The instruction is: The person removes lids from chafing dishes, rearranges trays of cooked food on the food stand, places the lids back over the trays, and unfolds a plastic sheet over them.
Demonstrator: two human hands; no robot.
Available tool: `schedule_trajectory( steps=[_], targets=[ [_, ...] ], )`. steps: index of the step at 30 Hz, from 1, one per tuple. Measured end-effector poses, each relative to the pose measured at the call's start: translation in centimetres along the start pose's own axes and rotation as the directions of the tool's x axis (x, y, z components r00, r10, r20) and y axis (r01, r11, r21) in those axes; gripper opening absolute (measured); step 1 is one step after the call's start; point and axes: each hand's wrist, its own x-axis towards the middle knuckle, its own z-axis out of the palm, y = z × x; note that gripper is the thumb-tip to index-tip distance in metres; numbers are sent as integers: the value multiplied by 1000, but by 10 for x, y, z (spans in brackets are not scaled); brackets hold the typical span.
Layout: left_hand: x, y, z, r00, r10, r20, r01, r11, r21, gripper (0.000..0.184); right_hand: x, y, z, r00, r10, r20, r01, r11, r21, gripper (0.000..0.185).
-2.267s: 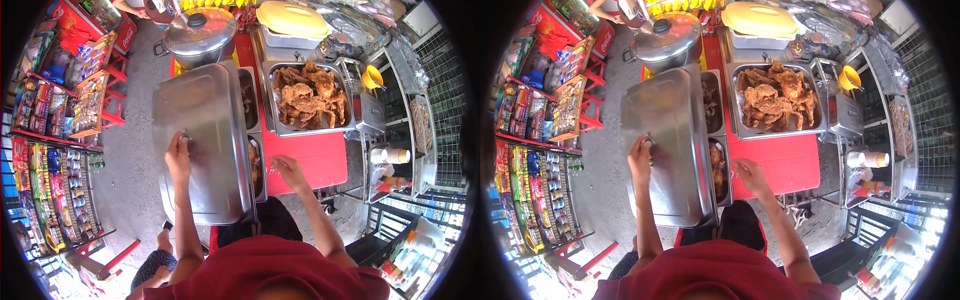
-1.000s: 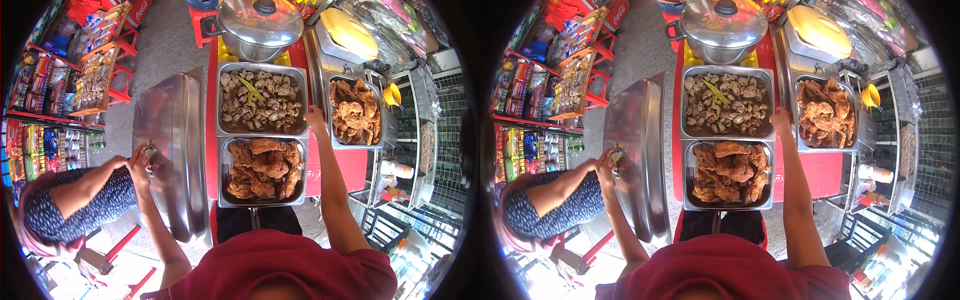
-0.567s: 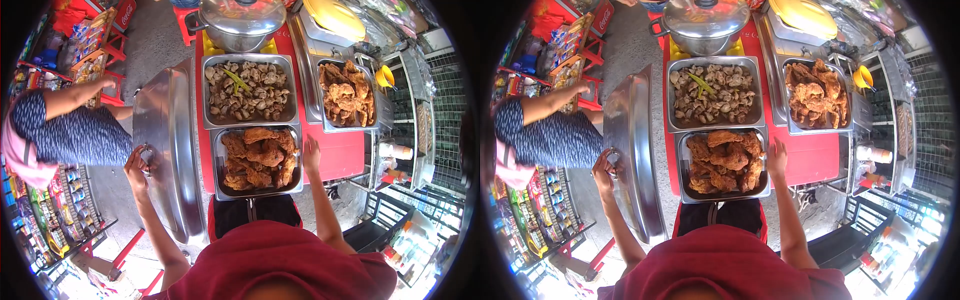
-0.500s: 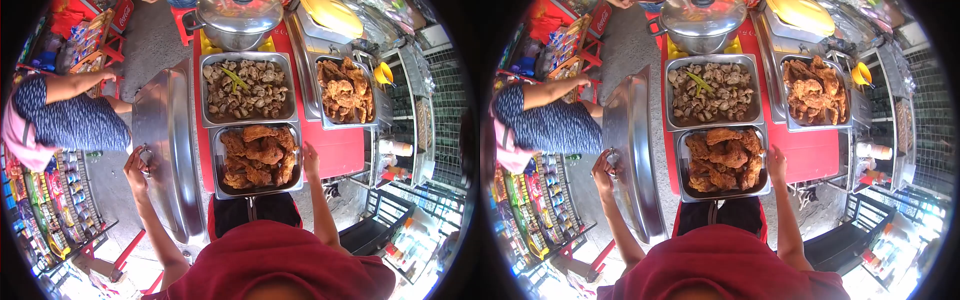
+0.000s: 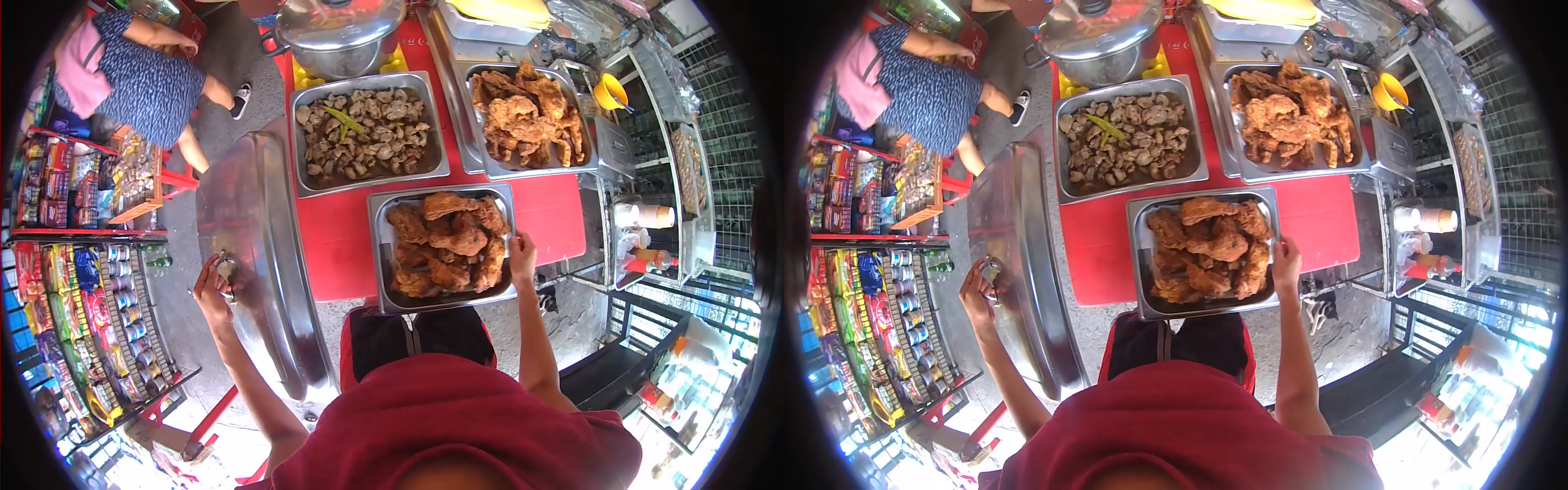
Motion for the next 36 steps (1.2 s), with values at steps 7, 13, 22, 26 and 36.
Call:
schedule_trajectory(
  steps=[7, 13, 22, 26, 36],
  targets=[
    [-42, -3, 17, 997, 35, -72, -39, 998, -51, 30, 67, 47, -78, 999, -14, -31, 11, 996, -84, 16],
    [-80, -3, 37, 990, 48, -133, -62, 993, -105, 30, 111, 79, -108, 999, 14, -33, -15, 1000, -19, 20],
    [-100, -22, 26, 978, 67, -196, -77, 996, -42, 27, 131, 111, -114, 999, -36, 24, 36, 999, -24, 22],
    [-102, -16, 24, 968, 37, -248, -53, 997, -55, 28, 125, 76, -118, 1000, -14, 9, 16, 976, -218, 21],
    [-54, 5, -4, 989, 50, -143, -52, 999, -10, 27, 24, -140, 31, 697, 104, 709, -501, 778, 379, 27]
  ],
)
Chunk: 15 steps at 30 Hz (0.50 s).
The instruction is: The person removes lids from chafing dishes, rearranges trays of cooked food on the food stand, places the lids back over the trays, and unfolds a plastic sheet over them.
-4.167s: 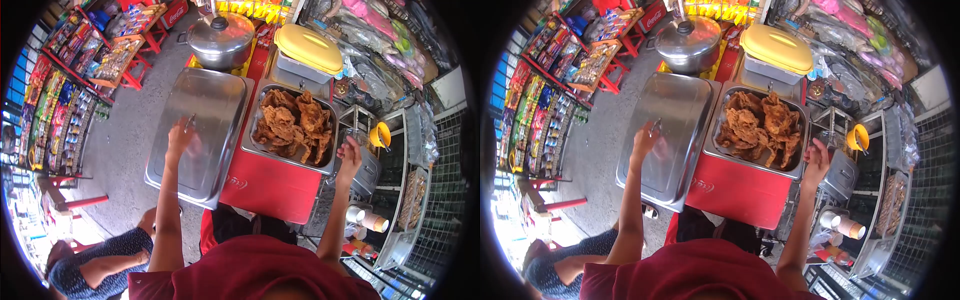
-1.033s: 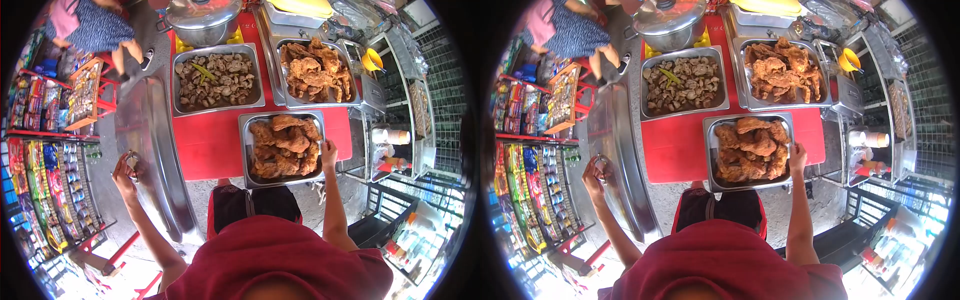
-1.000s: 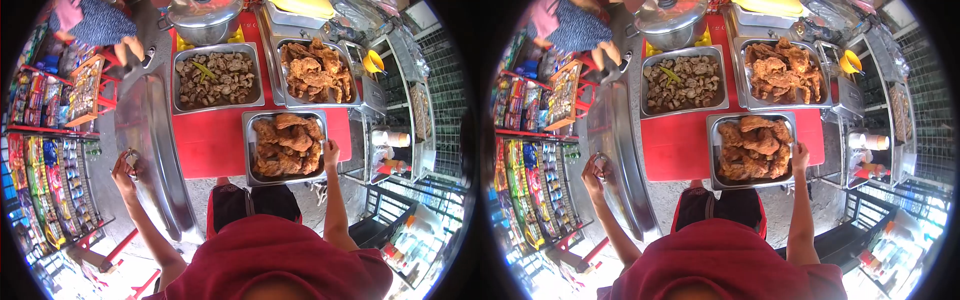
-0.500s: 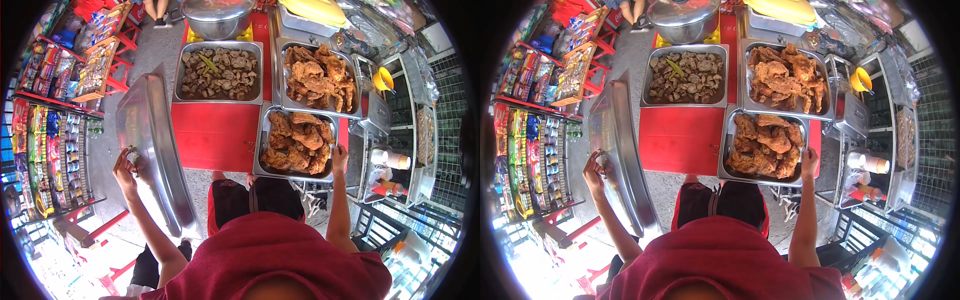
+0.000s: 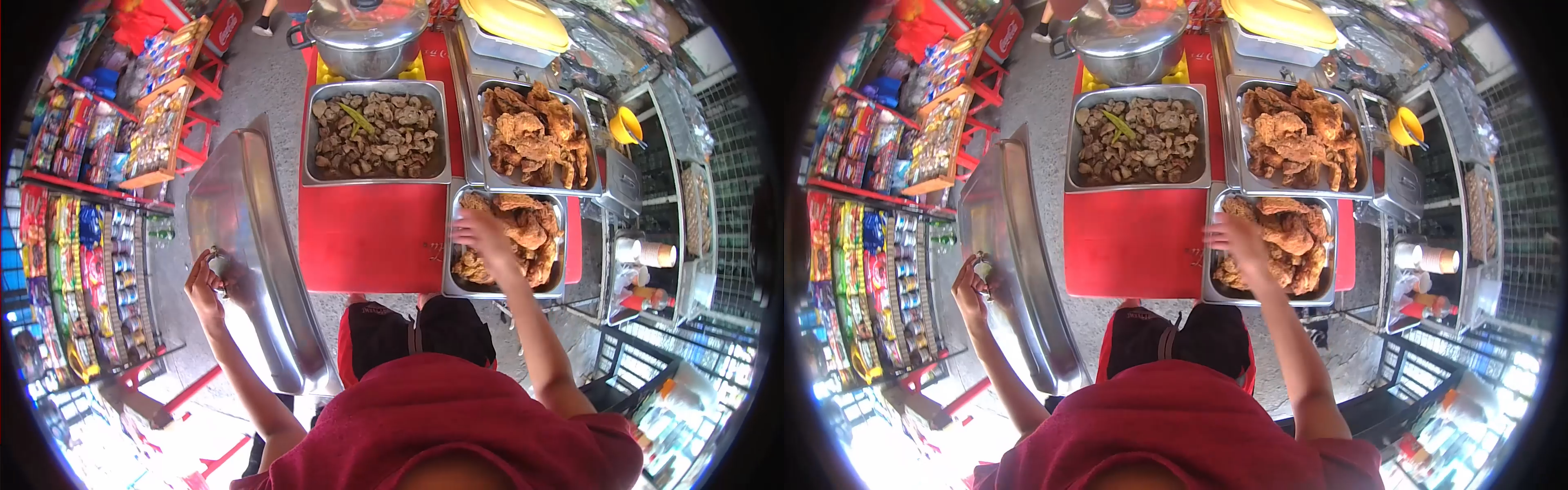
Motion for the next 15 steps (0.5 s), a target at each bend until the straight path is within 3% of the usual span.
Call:
schedule_trajectory(
  steps=[2, 3, 5, 6, 9, 15],
  targets=[
    [20, 3, -4, 1000, 8, 29, -8, 1000, 12, 27, 37, 32, 49, 990, 138, -26, -122, 934, 335, 35],
    [30, 4, -5, 1000, 12, 28, -12, 1000, 19, 27, 58, 39, 61, 992, 120, -34, -101, 936, 338, 35],
    [47, 14, -11, 996, 7, 84, -9, 1000, 14, 28, 99, 49, 82, 965, 175, -198, 1, 746, 666, 32],
    [56, 17, -17, 992, -16, 127, 13, 1000, 24, 29, 115, 56, 87, 965, 167, -204, 13, 743, 669, 32],
    [85, 19, -36, 983, -19, 183, 15, 1000, 25, 28, 132, 70, 99, 888, 61, -456, 246, 774, 583, 19],
    [137, 21, -61, 946, -21, 324, -7, 996, 86, 29, 100, 104, 130, 923, 19, -385, 241, 752, 614, 20]
  ],
)
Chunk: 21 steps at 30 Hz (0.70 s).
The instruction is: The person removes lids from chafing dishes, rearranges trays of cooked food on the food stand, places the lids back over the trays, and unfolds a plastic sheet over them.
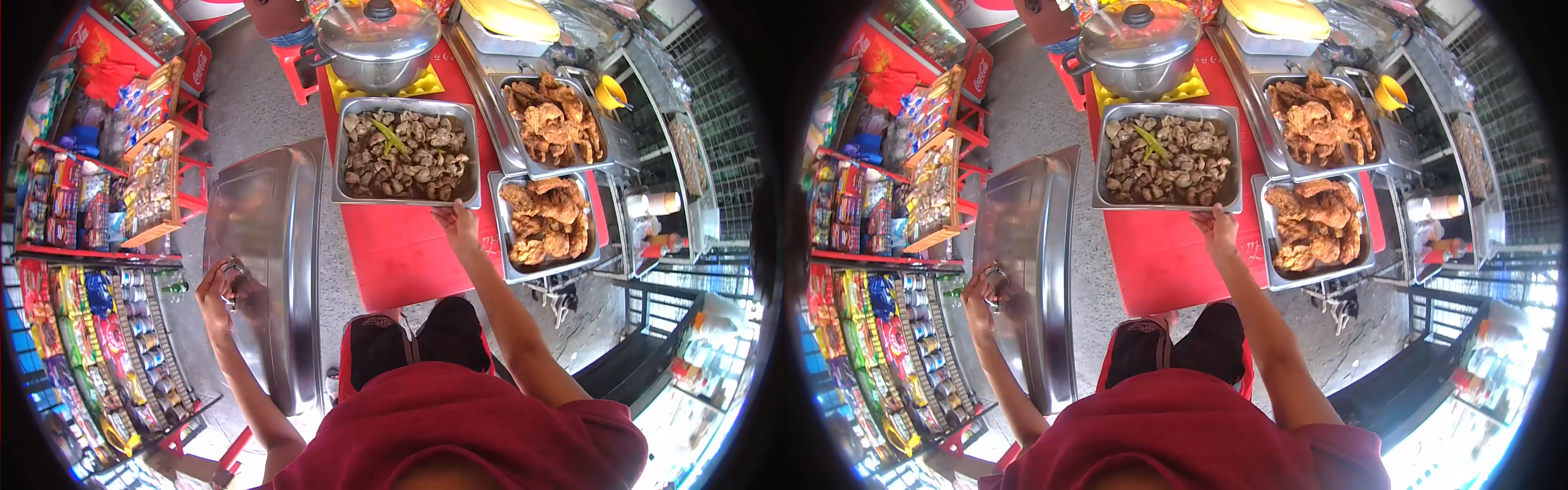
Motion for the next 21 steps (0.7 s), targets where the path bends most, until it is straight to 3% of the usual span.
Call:
schedule_trajectory(
  steps=[9, 14, 21],
  targets=[
    [31, 12, -3, 995, 4, 100, -7, 999, 36, 27, -81, 63, -7, 996, -17, -84, 31, 984, 175, 21],
    [44, 14, 2, 990, -1, 138, -4, 999, 33, 28, -114, 70, -25, 989, 60, -133, -22, 962, 271, 20],
    [46, 15, 13, 980, 19, 196, -21, 1000, 9, 27, -115, 63, -28, 993, 41, -111, -15, 974, 224, 23]
  ],
)
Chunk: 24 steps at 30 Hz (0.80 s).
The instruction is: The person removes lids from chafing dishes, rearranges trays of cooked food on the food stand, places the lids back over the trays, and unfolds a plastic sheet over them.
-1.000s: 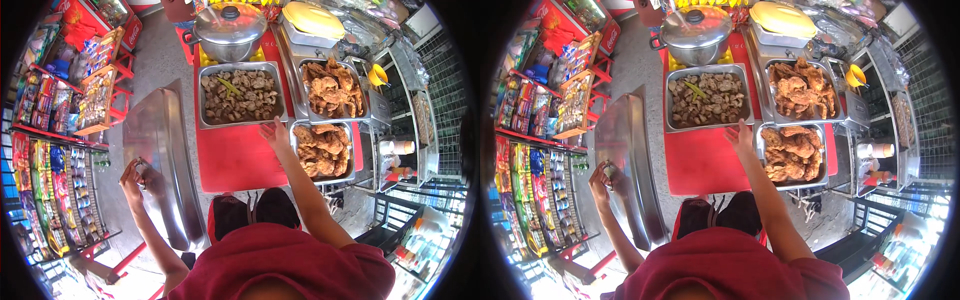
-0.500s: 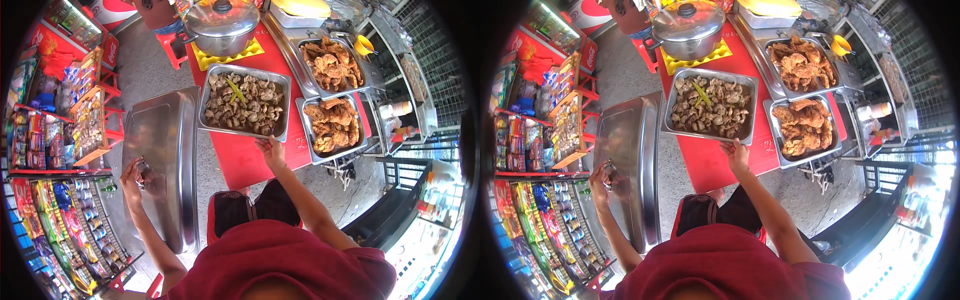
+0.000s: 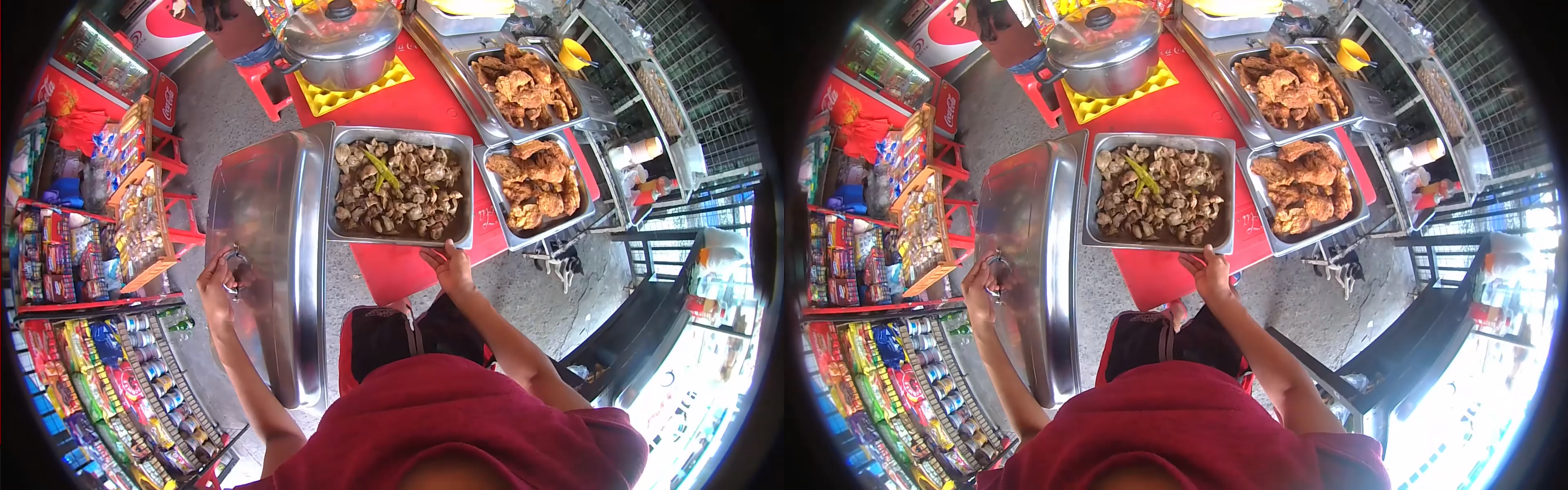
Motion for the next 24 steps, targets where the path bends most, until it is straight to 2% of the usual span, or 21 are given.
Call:
schedule_trajectory(
  steps=[2, 10, 16, 18, 20, 22, 23, 24],
  targets=[
    [-3, -3, 1, 1000, 9, 15, -9, 1000, -5, 26, 7, -8, 2, 997, -50, 55, 52, 998, -32, 24],
    [-15, -6, 11, 1000, 3, -15, -3, 999, 36, 26, 65, -34, 23, 988, -66, 136, 72, 997, -39, 24],
    [-26, 0, 16, 1000, -8, -21, 9, 999, 39, 26, 90, -55, 37, 991, -5, 133, 4, 1000, 5, 18],
    [-28, 1, 18, 1000, -10, -26, 11, 1000, 29, 27, 96, -62, 41, 999, -11, 48, 10, 1000, 29, 22],
    [-29, 0, 17, 1000, -9, -25, 9, 1000, 20, 27, 98, -68, 42, 998, 37, 49, -40, 998, 53, 28],
    [-28, -4, 15, 1000, -8, -20, 8, 1000, -17, 27, 94, -70, 46, 971, -221, -90, 206, 966, -154, 31],
    [-28, -5, 13, 1000, -6, -12, 6, 1000, -17, 27, 92, -70, 49, 969, -227, -94, 212, 966, -151, 31],
    [-28, -6, 12, 1000, -10, -12, 10, 1000, -12, 27, 92, -69, 49, 941, -338, -30, 321, 917, -238, 35]
  ],
)
